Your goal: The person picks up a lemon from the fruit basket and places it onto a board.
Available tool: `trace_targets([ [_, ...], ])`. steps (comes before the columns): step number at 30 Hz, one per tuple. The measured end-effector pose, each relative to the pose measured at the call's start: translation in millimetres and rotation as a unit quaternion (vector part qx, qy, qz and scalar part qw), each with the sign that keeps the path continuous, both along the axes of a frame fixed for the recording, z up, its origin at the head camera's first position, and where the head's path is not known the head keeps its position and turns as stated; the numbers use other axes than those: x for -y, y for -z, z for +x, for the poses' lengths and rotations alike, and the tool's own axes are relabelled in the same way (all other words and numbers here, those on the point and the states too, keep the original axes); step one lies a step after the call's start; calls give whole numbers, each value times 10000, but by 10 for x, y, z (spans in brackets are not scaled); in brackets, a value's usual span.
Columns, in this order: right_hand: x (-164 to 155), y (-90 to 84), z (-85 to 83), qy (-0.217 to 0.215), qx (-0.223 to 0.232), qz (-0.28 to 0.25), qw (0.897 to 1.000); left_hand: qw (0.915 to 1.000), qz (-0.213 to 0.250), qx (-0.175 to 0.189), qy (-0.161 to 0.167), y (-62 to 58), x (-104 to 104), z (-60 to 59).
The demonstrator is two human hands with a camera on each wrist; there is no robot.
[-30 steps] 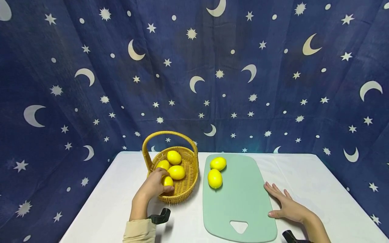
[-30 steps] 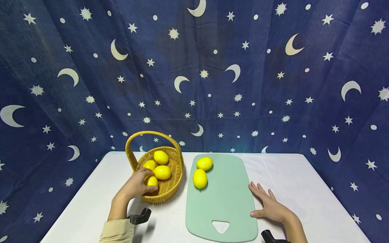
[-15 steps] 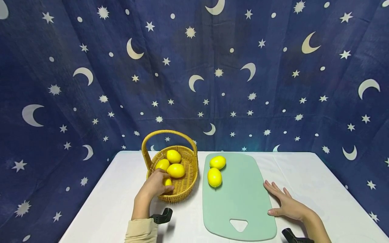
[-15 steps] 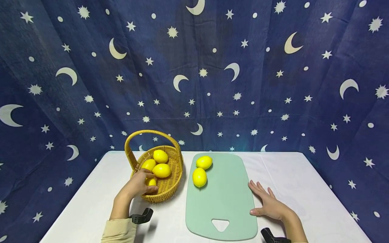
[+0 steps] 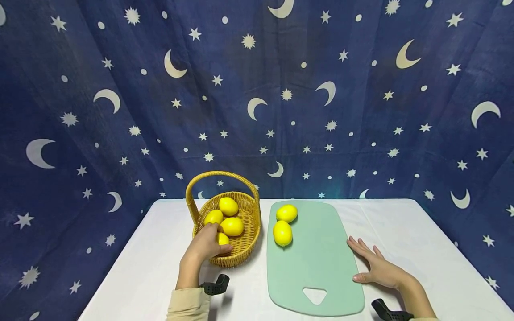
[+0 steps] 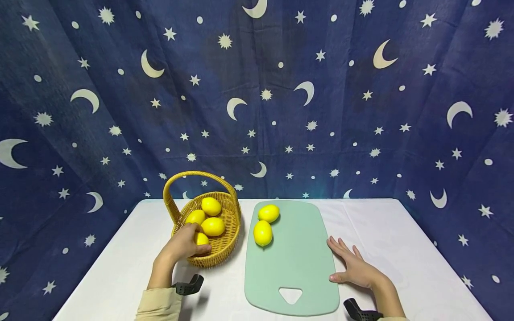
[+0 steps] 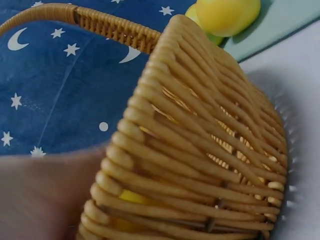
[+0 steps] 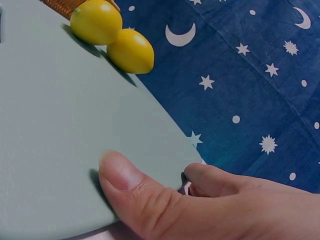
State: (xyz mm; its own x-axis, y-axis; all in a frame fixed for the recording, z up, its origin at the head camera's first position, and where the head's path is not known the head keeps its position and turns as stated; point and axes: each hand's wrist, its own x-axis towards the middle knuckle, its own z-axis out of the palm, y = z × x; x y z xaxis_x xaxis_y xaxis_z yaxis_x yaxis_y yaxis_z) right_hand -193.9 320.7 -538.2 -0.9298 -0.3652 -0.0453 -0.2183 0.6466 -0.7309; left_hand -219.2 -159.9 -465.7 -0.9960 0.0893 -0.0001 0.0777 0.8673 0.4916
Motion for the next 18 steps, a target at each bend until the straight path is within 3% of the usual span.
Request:
trace_targets([
  [4, 1, -10, -4, 27, 79, -18, 10000, 9993, 306, -190, 62, 25, 8, -32],
  [10, 10, -23, -13, -9, -43, 26, 10000, 9987, 271, -373, 205, 69, 24, -71],
  [18, 14, -10, -3, -29, -43, -58, 10000, 9985, -242, -264, 413, 28, -42, -9],
])
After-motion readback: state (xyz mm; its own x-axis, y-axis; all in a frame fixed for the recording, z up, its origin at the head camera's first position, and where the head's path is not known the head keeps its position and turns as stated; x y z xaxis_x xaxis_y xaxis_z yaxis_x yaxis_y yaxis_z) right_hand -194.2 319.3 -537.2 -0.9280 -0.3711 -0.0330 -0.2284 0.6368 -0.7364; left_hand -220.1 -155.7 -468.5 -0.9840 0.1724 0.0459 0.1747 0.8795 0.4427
